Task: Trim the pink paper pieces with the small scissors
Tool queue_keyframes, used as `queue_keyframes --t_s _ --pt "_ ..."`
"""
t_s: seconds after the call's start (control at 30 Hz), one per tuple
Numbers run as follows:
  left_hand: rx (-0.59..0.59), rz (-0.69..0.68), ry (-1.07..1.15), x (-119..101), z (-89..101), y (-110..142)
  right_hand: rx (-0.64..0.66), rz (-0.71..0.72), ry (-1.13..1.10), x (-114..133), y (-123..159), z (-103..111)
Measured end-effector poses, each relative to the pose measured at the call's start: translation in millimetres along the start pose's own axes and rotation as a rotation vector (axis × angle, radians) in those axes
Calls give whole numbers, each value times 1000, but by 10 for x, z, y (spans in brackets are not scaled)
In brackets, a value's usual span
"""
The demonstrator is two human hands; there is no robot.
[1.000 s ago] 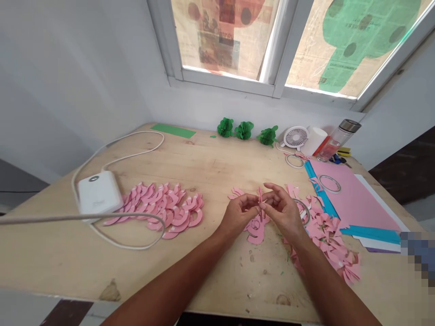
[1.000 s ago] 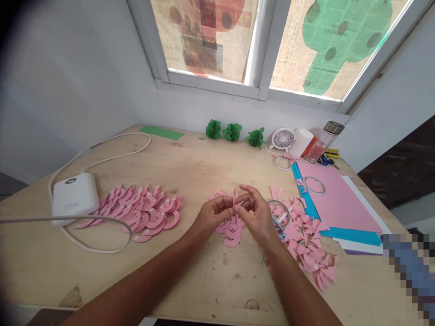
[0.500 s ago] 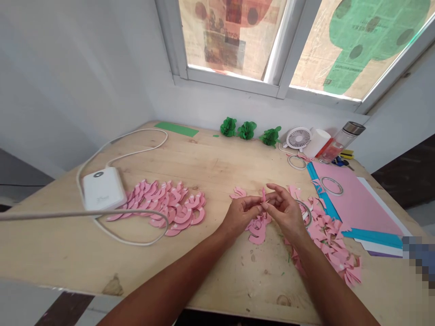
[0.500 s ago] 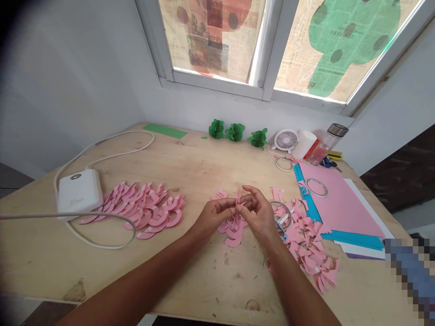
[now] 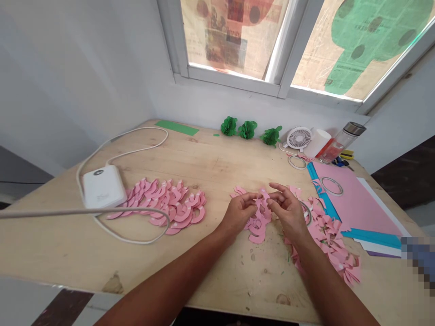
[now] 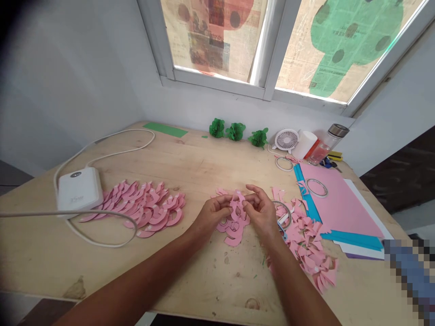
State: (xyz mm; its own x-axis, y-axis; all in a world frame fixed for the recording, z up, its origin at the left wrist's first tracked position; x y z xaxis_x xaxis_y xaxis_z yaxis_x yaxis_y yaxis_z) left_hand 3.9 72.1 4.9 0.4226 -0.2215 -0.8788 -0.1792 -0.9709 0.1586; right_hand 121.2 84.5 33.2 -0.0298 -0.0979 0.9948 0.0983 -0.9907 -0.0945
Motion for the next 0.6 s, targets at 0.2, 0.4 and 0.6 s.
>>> queue_keyframes --t_s 0.2,0.4,0.6 --pt "-26 1 -54 7 40 -7 -45 -10 21 -25 -7 49" --pt "-40 15 -77 -17 35 2 -80 -51 52 0 2 53" --pt "-49 38 -26 7 58 11 -63 -43 -21 -19 -7 49"
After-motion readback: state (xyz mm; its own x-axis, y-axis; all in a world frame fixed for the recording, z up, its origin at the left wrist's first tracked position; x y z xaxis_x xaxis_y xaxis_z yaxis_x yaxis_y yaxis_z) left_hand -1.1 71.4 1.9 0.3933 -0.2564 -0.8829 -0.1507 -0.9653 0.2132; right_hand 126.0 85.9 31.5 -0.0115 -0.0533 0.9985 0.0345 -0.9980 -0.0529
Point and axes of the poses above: each hand's wrist, its own y-axis away from the middle knuckle, its own z-axis out of the back of the hand, x = y × z, the point moved 8 cm from there along -y, towards the middle knuckle, and after that the axes turned 3 degrees about y, right-handed, at the moved point
